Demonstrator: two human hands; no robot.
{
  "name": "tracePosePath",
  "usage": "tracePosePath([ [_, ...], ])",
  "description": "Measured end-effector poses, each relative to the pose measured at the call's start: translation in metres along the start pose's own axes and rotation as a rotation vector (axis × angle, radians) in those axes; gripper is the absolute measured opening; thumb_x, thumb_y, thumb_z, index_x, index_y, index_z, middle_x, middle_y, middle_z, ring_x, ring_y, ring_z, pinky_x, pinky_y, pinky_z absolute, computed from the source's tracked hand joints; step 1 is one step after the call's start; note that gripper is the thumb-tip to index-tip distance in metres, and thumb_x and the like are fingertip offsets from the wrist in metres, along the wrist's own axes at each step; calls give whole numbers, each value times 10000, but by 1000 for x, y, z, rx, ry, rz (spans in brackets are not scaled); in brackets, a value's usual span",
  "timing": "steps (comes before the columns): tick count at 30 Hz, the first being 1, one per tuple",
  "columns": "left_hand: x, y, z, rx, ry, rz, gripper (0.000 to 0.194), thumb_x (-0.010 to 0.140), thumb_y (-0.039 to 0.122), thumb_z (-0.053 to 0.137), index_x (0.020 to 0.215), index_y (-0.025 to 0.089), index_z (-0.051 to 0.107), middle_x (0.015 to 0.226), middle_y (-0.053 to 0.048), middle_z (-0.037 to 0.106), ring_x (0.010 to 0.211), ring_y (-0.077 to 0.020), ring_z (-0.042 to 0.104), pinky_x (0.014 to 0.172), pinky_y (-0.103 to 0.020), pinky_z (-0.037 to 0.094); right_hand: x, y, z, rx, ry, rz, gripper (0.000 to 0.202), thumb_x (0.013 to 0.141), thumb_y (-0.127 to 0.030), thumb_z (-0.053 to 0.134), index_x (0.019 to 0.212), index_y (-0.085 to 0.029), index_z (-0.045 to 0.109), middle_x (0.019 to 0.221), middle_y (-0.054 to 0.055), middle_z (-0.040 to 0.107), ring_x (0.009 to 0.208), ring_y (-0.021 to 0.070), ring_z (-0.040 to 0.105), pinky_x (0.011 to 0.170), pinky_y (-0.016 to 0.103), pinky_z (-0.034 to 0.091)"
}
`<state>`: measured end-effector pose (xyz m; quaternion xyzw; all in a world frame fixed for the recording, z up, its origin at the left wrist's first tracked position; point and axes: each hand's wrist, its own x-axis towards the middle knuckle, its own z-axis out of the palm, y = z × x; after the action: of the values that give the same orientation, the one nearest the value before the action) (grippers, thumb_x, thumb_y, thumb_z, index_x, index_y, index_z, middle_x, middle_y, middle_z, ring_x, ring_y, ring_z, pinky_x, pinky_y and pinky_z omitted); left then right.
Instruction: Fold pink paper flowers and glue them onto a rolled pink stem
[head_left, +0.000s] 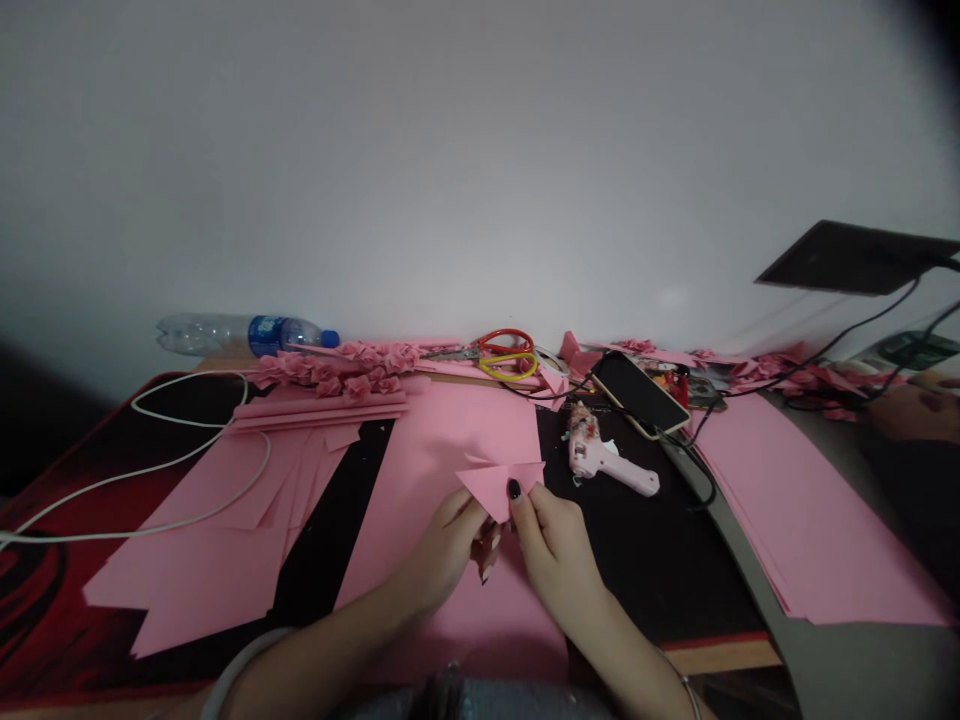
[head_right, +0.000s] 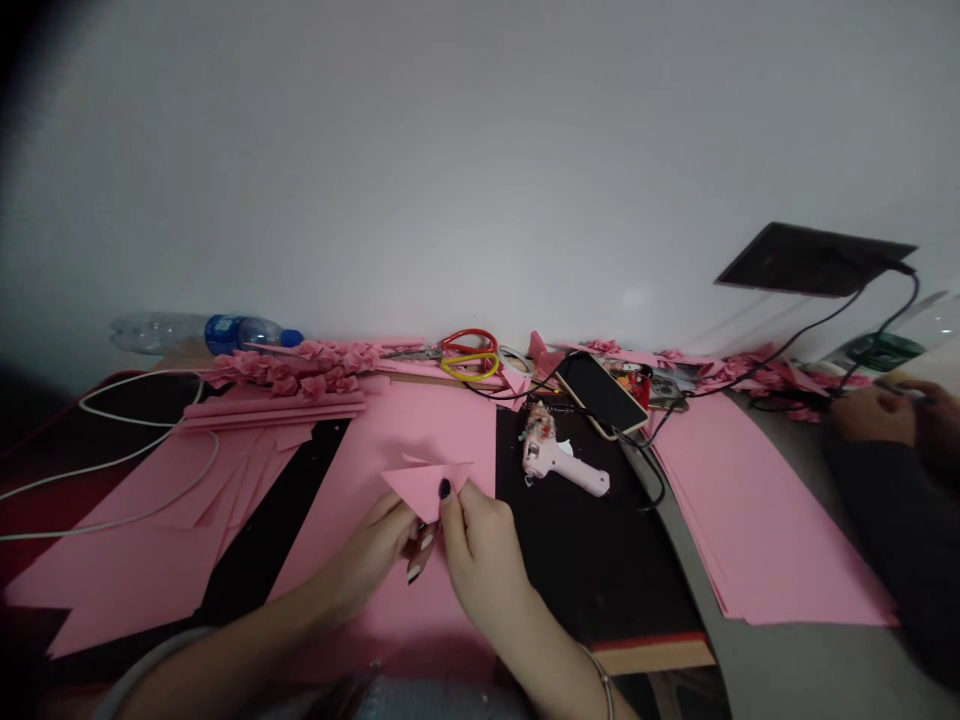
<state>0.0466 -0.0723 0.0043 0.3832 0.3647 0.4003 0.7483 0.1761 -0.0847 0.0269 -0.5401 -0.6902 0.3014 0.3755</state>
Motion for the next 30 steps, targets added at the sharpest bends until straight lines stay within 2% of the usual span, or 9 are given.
tracePosePath([
  [5,0,6,2,148,85,65,307,888,358,414,640,178,443,527,56,416,409,-73,382,402,-211,324,2,1,3,-73,84,-2,335,955,-286,343,646,-186,427,508,-43,444,421,82,415,443,215,267],
  [10,1,4,3,258,157,130,331,917,370,367,646,189,425,501,61,395,426,-84,361,426,-225,299,5,-1,7,-74,135,-9,311,950,-270,348,663,-187,436,496,-43,473,411,86,443,440,208,287],
  [14,2,1,3,273,196,149,315,909,366,378,658,187,442,502,55,414,440,-94,380,432,-228,294,7,-7,12,-45,110,33,297,951,-265,330,693,-188,456,506,-26,538,428,104,499,453,208,327],
  [19,3,4,7,189,248,148,296,888,361,421,651,185,439,513,55,416,457,-95,394,440,-225,313,9,-12,13,-68,52,49,301,957,-260,310,712,-191,471,518,-12,563,468,120,544,510,220,371],
  [24,-2,8,10,174,234,164,285,875,347,437,646,179,456,514,50,428,465,-95,403,452,-227,324,7,-12,12,-50,101,4,274,947,-241,331,693,-204,429,503,-28,522,430,108,500,464,213,332],
  [28,-12,12,14,235,201,153,296,872,370,437,644,181,454,513,50,448,461,-98,419,445,-226,323,1,-13,11,-19,79,-19,281,954,-242,316,706,-198,440,519,-31,505,427,98,473,454,210,313],
  [30,-17,15,15,252,221,152,312,874,381,426,635,181,451,514,50,450,453,-96,420,442,-225,327,-2,-13,10,-23,69,-20,291,958,-257,312,703,-196,437,532,-28,498,445,98,463,462,214,305],
])
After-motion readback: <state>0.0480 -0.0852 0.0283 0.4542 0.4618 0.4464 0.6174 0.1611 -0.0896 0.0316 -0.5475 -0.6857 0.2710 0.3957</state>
